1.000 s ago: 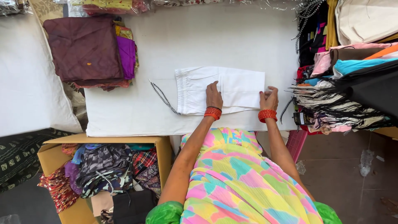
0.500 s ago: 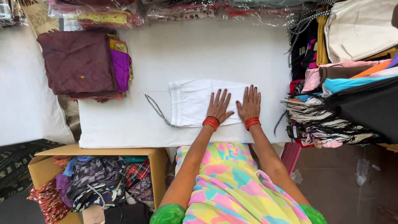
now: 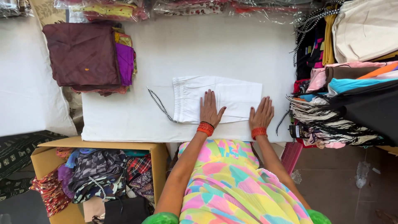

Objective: The person folds a white pair of pants, a black pair of pants, and a beige pair of pants on a white table. Each item is smoothed, folded in half, and then folded again into a compact rectangle before being placed on a stack.

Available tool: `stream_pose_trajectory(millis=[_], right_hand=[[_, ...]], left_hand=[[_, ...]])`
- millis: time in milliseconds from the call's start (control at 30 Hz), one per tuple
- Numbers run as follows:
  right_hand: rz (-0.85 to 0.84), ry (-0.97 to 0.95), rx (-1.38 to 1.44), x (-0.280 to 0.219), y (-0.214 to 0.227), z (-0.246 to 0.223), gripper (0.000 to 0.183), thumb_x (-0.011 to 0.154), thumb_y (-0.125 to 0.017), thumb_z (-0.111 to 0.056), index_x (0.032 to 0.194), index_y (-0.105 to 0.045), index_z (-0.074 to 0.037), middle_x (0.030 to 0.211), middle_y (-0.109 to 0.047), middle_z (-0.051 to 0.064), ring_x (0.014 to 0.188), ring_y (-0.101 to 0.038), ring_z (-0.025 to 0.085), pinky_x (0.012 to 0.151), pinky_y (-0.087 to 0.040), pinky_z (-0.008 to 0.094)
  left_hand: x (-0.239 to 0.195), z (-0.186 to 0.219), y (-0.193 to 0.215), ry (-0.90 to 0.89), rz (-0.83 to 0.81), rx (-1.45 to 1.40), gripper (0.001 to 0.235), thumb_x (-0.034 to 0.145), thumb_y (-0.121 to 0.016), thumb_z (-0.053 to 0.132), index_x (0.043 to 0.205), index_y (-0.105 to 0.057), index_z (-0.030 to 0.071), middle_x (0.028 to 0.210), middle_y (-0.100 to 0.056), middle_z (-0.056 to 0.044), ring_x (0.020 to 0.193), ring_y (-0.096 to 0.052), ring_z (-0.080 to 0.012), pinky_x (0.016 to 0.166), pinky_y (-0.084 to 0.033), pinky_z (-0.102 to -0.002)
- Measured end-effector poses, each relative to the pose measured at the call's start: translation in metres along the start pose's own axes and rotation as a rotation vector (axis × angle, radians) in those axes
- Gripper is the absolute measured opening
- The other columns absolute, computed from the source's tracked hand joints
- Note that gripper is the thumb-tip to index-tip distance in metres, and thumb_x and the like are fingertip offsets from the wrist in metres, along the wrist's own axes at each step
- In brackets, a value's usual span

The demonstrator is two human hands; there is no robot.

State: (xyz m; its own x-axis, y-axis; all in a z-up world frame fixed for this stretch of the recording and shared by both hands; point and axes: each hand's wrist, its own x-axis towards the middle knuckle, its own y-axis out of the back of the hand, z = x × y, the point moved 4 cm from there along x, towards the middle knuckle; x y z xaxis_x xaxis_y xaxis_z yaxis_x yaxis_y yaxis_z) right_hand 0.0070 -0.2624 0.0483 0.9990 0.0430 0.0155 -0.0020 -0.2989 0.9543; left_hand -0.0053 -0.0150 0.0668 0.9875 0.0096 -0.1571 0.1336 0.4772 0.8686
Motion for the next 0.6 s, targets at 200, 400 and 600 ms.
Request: stream_pose_trajectory(millis=[200,400,600], right_hand=[[-0.013,-0.259,0.105,0.005,0.019,-0.025,0.076,0.100,-0.068,-0.035,0.158,-0.035,0.001,0.138,-0.053,0.025,0.121,-0.051,0.037,0.105,-0.040,0.050],[-0.195,-0.552,0.580,0.026,-0.024,0.041,0.043,0.095,-0.080,-0.027,0.121,-0.066,0.003,0.095,-0.071,0.013,0.080,-0.059,0.022,0.072,-0.052,0.035],[-0.148,-0.345,1.032,0.044,0.038,-0.019,0.026,0.096,-0.074,-0.014,0.109,-0.061,0.003,0.100,-0.070,0.009,0.088,-0.064,0.011,0.077,-0.056,0.027]], left_hand=[[-0.002,0.041,-0.019,-0.061,-0.085,-0.394,0.084,0.105,-0.046,0.052,0.158,-0.022,-0.009,0.166,-0.021,-0.032,0.156,-0.022,-0.0438,0.127,-0.025,-0.047],[0.001,0.024,-0.034,0.044,-0.137,-0.507,0.085,0.105,-0.045,0.054,0.158,-0.022,-0.009,0.164,-0.021,-0.035,0.154,-0.022,-0.0453,0.124,-0.024,-0.046],[0.010,0.004,-0.026,0.226,-0.160,-0.828,0.079,0.103,-0.041,0.057,0.158,-0.030,0.002,0.161,-0.035,-0.027,0.150,-0.035,-0.0379,0.121,-0.031,-0.042]])
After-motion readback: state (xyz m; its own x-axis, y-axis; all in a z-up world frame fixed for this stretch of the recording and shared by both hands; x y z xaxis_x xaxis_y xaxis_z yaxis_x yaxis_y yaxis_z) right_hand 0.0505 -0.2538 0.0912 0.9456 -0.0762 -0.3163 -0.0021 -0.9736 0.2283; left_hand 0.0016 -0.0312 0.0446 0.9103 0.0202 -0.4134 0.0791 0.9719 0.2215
